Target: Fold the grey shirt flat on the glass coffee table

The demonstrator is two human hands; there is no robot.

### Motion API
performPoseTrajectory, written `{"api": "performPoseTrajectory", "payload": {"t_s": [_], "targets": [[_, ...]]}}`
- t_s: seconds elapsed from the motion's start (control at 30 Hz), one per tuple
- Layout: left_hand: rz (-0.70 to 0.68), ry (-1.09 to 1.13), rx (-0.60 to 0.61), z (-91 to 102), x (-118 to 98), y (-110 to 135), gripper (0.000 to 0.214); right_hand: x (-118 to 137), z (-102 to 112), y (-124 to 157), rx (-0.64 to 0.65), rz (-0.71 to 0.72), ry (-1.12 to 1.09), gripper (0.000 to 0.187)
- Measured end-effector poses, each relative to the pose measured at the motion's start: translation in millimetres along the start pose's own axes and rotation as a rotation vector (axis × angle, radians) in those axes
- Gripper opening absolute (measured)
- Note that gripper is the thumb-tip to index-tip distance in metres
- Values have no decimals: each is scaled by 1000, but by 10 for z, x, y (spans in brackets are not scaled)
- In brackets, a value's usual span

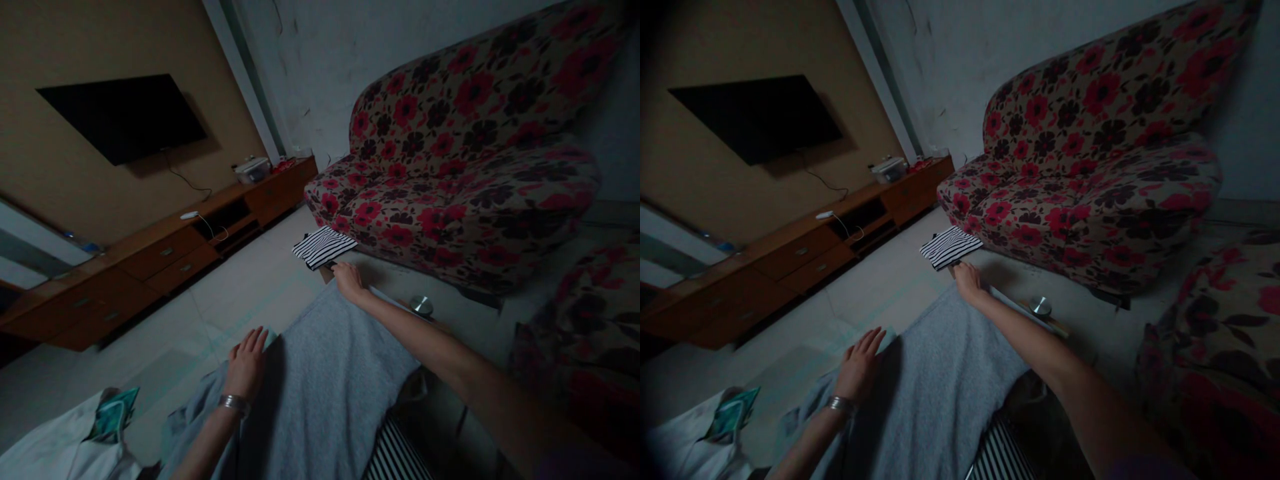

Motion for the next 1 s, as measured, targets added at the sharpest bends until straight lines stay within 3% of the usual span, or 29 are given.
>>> {"api": "performPoseTrajectory", "payload": {"t_s": [0.13,0.27,0.4,0.57,0.67,0.77,0.9,1.0], "targets": [[8,79,37,-312,-417,185,49,220,-355,271,2,69,50,41],[63,114,26,-580,-475,231,52,70,-466,343,-18,201,113,53],[63,146,24,-615,-425,234,54,-224,-307,263,45,276,87,47],[65,206,85,-498,-411,254,55,-237,43,331,30,88,110,49],[103,224,63,-359,-458,383,53,3,168,650,-66,22,142,52],[119,212,27,-298,-531,644,52,178,188,1126,-123,104,134,51],[117,200,65,-434,-501,940,54,-78,238,1724,-31,189,142,49],[87,217,64,-460,-419,998,57,-383,357,1966,48,280,145,48]]}}
Point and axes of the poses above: each hand's wrist, its own y-axis away from the middle knuckle, its own z-axis out of the back of the hand, x = y × z, the point moved 5 cm from there along -y, towards the middle knuckle, and after that the axes turned 14 degrees about z, right-handed, at the moved point
